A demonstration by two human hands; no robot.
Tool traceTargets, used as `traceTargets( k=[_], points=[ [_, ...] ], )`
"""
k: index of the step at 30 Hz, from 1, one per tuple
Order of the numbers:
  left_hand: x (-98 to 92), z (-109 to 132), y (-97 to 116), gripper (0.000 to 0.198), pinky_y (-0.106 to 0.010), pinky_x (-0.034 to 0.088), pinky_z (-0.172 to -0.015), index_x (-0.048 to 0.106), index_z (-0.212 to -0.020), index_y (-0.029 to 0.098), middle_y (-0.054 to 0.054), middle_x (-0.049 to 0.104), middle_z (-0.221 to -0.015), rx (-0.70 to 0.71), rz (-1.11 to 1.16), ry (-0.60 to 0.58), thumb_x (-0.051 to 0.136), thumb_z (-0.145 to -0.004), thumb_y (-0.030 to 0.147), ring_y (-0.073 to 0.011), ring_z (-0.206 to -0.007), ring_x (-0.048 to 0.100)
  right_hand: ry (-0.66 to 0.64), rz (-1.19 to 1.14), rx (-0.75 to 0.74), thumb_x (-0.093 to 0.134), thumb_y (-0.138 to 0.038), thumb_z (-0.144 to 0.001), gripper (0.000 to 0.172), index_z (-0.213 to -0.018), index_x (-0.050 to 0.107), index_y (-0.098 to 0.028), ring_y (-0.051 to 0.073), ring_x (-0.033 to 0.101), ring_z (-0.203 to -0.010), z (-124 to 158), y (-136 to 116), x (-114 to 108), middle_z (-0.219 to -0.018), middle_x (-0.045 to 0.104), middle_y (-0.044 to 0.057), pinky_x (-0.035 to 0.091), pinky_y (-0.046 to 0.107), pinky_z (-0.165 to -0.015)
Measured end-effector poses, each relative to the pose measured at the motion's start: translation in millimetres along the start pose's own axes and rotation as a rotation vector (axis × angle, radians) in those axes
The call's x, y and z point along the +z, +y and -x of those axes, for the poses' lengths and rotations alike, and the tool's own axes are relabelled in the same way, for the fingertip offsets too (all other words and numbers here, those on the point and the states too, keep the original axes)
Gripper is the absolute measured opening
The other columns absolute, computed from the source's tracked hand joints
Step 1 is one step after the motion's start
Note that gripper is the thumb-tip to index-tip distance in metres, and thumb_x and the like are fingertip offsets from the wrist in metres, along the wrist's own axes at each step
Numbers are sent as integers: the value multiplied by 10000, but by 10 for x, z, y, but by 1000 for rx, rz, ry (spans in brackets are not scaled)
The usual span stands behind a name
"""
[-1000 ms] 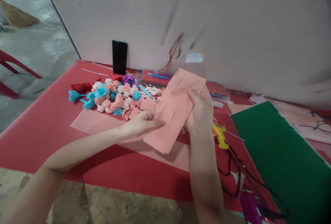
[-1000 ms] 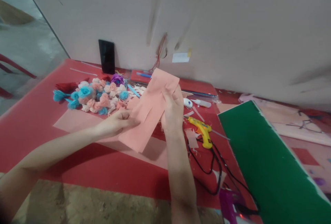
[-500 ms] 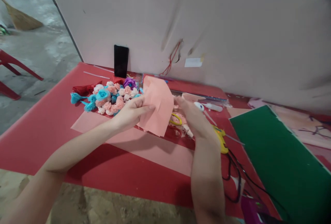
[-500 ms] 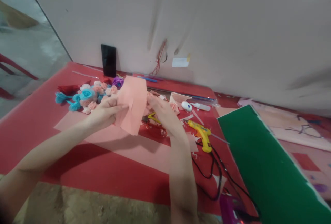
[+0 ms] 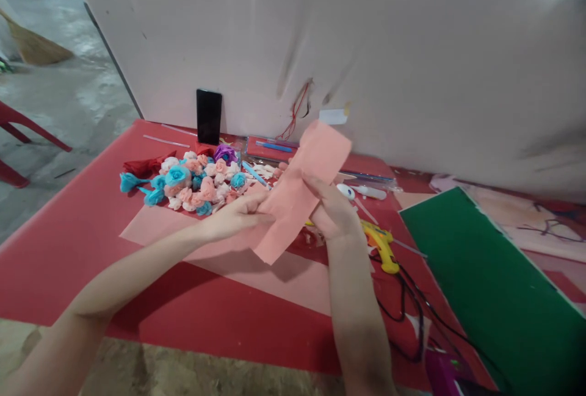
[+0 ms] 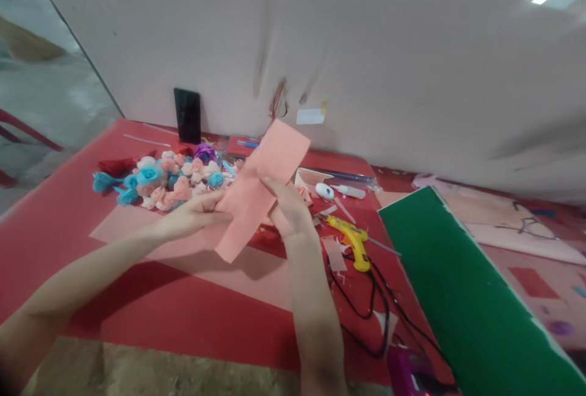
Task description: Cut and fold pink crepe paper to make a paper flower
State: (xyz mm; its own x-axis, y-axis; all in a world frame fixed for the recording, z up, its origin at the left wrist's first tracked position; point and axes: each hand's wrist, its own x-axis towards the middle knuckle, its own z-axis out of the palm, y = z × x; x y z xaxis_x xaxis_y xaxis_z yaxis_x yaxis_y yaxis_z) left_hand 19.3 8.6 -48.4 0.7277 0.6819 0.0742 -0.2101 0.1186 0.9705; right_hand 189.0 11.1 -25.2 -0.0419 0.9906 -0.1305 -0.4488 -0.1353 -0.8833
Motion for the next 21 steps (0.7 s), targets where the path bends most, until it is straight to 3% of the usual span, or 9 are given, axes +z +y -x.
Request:
traceTargets(
  k=[5, 8, 13, 16, 21],
  points=[
    [-110, -27, 49, 88, -188, 404, -585, 576, -798, 138, 13, 597, -744, -177, -236, -61, 582, -760, 217, -86, -658, 524, 4, -18, -144, 728, -285, -650, 231, -857, 670, -199, 220, 647, -956, 3, -58, -80, -904, 724, 24, 507, 374, -902],
    [-181, -50, 37, 181, -175, 303, -467, 496, -651, 129, 30, 510, -645, -209, -300, -136, 580, -751, 254, -50, -523, 389, 43, 20, -212, 715, -314, -674, 214, -851, 670, -202, 230, 642, -974, 21, -90, -97, -886, 727, 29, 506, 397, -905],
    [-279, -56, 29, 137, -176, 231, -439, 504, -712, 138, 58, 361, -586, -231, -414, -268, 528, -773, 258, -47, -497, 285, 200, 46, -324, 776, -336, -558, 279, -780, 657, -217, 272, 600, -1057, 38, -143, -87, -861, 728, 37, 494, 457, -910],
    [-345, -43, 64, 191, -180, 210, -421, 457, -630, 146, 68, 298, -548, -253, -427, -323, 547, -763, 249, -45, -475, 252, 279, 71, -382, 768, -307, -550, 231, -735, 660, -221, 274, 589, -1073, 62, -195, -131, -818, 729, 29, 480, 473, -924],
    [-475, -42, 77, 358, -201, 185, -399, 333, -540, 165, 69, 249, -517, -278, -433, -359, 578, -774, 283, -44, -446, 224, 256, 147, -417, 735, -328, -602, 129, -664, 676, -232, 260, 575, -1097, 116, -284, -215, -794, 728, 28, 464, 450, -946]
  ],
)
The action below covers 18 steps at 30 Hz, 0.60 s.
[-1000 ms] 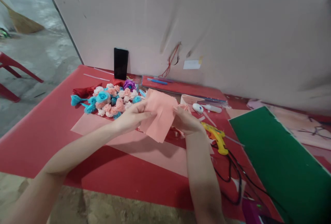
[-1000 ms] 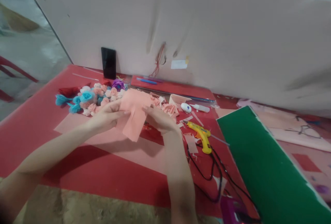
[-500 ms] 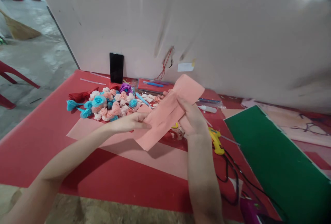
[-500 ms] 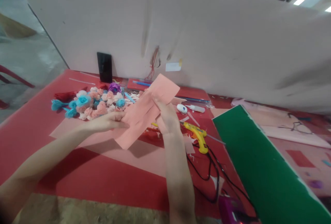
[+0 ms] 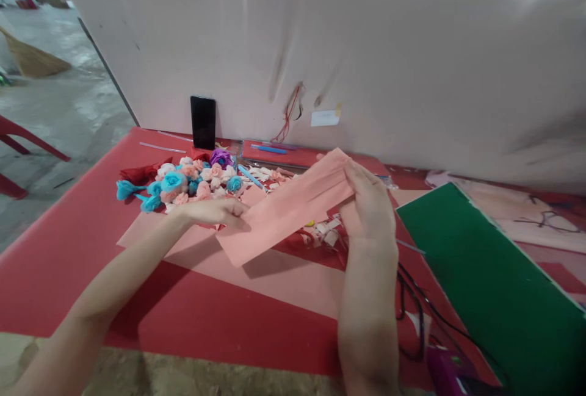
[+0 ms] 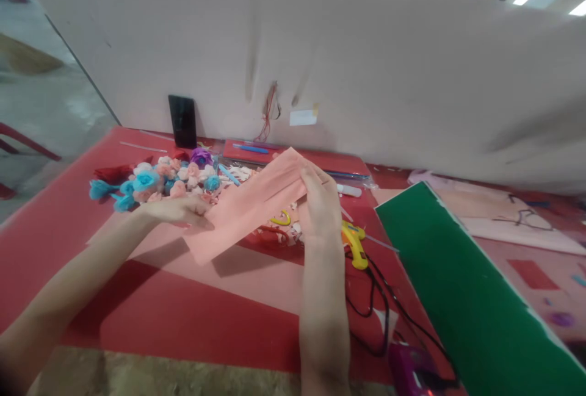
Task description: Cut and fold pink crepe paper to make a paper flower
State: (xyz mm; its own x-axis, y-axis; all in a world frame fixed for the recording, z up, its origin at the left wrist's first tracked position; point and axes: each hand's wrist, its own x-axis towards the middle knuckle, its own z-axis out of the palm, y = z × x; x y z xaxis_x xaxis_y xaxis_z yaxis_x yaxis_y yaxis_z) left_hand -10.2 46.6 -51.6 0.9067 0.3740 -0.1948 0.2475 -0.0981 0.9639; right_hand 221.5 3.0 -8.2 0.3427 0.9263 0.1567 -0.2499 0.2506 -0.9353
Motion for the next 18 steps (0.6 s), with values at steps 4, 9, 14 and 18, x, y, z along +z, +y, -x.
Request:
traceTargets(
  k=[4, 9, 14, 18],
  points=[
    [-65, 17, -49, 372, -202, 173, -403, 355, -535, 157, 62, 239, -532, -23, -30, 6, 600, -766, 315, -43, -453, 222, -52, 34, 7, 734, -370, -610, 147, -674, 688, -246, 264, 590, -1068, 13, -44, -1, -833, 727, 32, 488, 441, -909],
    [-131, 107, 31, 311, -175, 211, -402, 423, -538, 142, 56, 305, -513, -30, -38, 42, 603, -749, 282, -41, -456, 275, -72, 108, 52, 701, -391, -649, 165, -724, 687, -245, 256, 633, -967, 33, -64, -62, -836, 723, 29, 524, 422, -824],
    [-219, 236, 130, 322, -157, 207, -336, 496, -533, 140, 59, 356, -434, -54, -5, -11, 634, -744, 341, -34, -384, 289, -30, 285, 67, 693, -327, -668, 86, -719, 688, -257, 200, 667, -783, 86, -173, -178, -703, 707, -14, 529, 353, -757],
    [-275, 307, 144, 308, -156, 183, -302, 502, -524, 143, 69, 320, -379, -81, -5, -56, 643, -745, 305, -30, -336, 279, -59, 350, 45, 649, -357, -733, 145, -792, 697, -234, 182, 666, -769, 155, -296, -217, -763, 718, 5, 509, 337, -761]
  ],
)
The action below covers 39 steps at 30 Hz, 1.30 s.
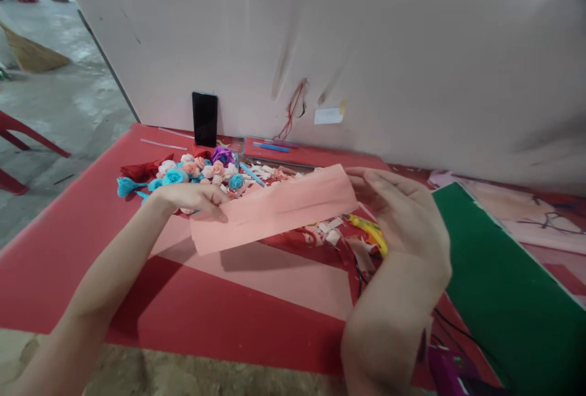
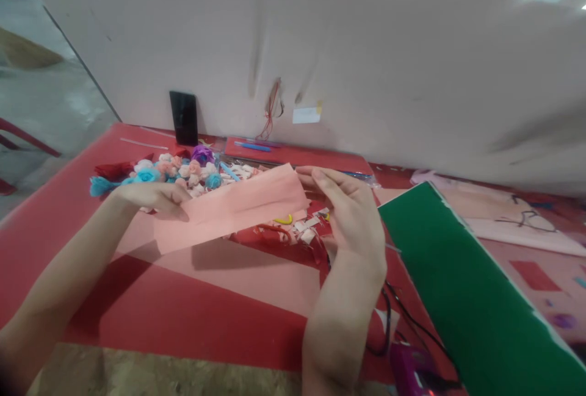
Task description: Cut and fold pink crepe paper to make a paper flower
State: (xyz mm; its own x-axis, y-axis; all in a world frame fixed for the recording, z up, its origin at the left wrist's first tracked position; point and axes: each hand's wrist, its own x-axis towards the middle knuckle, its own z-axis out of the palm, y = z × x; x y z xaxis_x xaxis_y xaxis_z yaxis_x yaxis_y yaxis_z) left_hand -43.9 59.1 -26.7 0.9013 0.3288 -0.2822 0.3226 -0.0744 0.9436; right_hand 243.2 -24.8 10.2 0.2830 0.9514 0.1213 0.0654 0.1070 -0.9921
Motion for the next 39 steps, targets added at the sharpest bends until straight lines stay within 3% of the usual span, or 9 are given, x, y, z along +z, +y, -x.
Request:
traceTargets(
  k=[4, 8, 12, 16, 23, 26, 29, 33, 39],
  points=[
    [-12, 13, 3, 204, -152, 172, -290, 561, -605, 139, 71, 348, -419, 6, -25, 24, 638, -741, 270, -23, -333, 276, -15, 39, -37, 654, -375, -734, 152, -843, 666, -270, 138, 646, -706, 41, -24, -24, -764, 706, -35, 494, 281, -666],
    [-10, 5, 6, 281, -152, 163, -285, 512, -542, 142, 69, 318, -400, 3, -13, -32, 618, -766, 275, -22, -324, 255, -18, 195, -104, 726, -359, -634, 105, -668, 683, -270, 123, 613, -648, 59, -36, 19, -700, 680, -44, 487, 254, -613],
    [-4, 11, 9, 333, -154, 168, -293, 477, -509, 145, 60, 317, -396, 0, -21, -20, 623, -764, 300, -30, -341, 271, -7, 295, -156, 749, -302, -594, 51, -612, 702, -294, 191, 638, -795, 65, -70, 75, -750, 701, -23, 516, 341, -747],
    [3, 24, 18, 294, -156, 176, -305, 503, -535, 139, 57, 325, -438, 9, -43, -18, 629, -752, 291, -27, -360, 279, -15, 215, -187, 750, -272, -595, 70, -629, 712, -320, 216, 647, -837, 46, -41, 72, -748, 712, -18, 514, 386, -805],
    [-17, 36, -7, 396, -169, 182, -315, 440, -468, 150, 43, 356, -388, 0, -60, -3, 618, -771, 331, -38, -352, 288, -90, 27, -148, 726, -195, -644, 242, -855, 715, -315, 200, 603, -1024, 54, 22, 44, -978, 706, -37, 442, 384, -962],
    [-17, 30, 7, 366, -183, 186, -318, 486, -494, 154, 49, 336, -379, -13, -48, -40, 624, -769, 353, -43, -342, 274, -174, 24, -173, 686, -153, -677, 329, -954, 693, -331, 181, 578, -1049, 76, -19, 47, -1130, 651, -43, 454, 320, -927],
    [-10, 27, 34, 336, -196, 174, -321, 524, -518, 157, 55, 313, -386, -2, -30, -87, 637, -761, 360, -48, -348, 259, -194, 27, -192, 693, -161, -666, 393, -1017, 667, -337, 163, 606, -923, 87, -51, 65, -1162, 631, -37, 499, 307, -813],
    [-3, 37, 63, 280, -197, 161, -316, 574, -543, 154, 57, 304, -413, 33, -58, -38, 654, -746, 330, -42, -354, 245, -74, -47, -215, 723, -144, -637, 319, -881, 694, -348, 121, 612, -767, 79, -39, 121, -1034, 682, -48, 503, 288, -731],
    [-9, 48, 94, 216, -170, 271, -367, 631, -606, 135, 45, 414, -450, 49, -90, 49, 650, -738, 305, -50, -386, 326, 128, 108, -137, 747, -223, -614, 146, -732, 717, -302, 190, 634, -869, 85, -37, 154, -832, 712, -36, 475, 403, -899]
  ],
)
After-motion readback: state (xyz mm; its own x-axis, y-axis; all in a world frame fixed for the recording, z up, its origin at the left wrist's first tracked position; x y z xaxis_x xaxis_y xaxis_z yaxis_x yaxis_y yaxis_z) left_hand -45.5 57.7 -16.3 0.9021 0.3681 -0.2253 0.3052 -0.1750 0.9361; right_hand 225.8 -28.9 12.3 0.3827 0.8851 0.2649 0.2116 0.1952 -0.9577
